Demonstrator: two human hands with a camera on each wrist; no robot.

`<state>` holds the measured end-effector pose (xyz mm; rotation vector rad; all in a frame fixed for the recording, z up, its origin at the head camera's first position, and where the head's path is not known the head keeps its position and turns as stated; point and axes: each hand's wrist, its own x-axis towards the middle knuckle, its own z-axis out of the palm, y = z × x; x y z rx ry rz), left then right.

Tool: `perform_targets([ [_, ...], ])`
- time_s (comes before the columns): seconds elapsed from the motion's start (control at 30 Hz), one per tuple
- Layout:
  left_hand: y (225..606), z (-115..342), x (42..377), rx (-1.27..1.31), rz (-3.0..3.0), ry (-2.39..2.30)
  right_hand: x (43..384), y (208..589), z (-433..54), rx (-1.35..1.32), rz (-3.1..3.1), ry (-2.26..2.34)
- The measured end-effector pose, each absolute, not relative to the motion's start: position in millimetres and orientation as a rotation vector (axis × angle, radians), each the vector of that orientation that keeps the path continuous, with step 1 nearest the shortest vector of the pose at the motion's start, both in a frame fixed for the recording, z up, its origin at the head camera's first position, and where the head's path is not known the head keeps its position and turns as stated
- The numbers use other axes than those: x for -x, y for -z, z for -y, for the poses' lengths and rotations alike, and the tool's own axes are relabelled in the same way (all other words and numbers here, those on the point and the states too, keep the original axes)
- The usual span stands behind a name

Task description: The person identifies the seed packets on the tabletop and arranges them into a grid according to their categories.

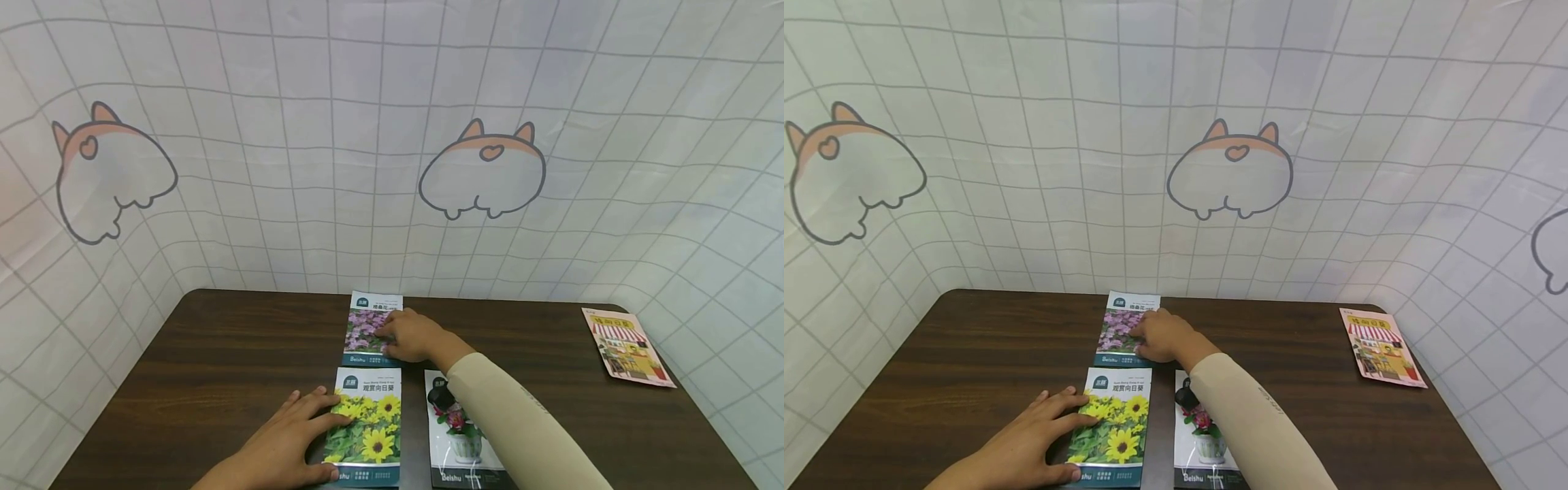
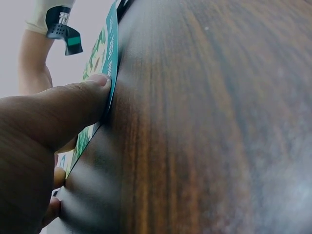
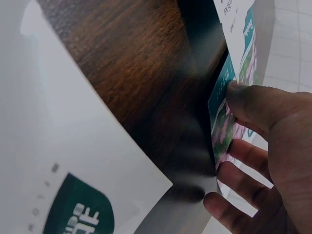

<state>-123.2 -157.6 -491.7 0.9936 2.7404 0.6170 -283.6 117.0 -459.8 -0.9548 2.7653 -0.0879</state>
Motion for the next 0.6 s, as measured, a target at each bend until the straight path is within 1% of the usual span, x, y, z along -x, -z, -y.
perform_targets([
  [0.6, 489.8, 156.4, 122.1, -0.993, -2.737, -0.617, 282.1, 459.0, -112.3, 0.946, -2.775, 0.076],
])
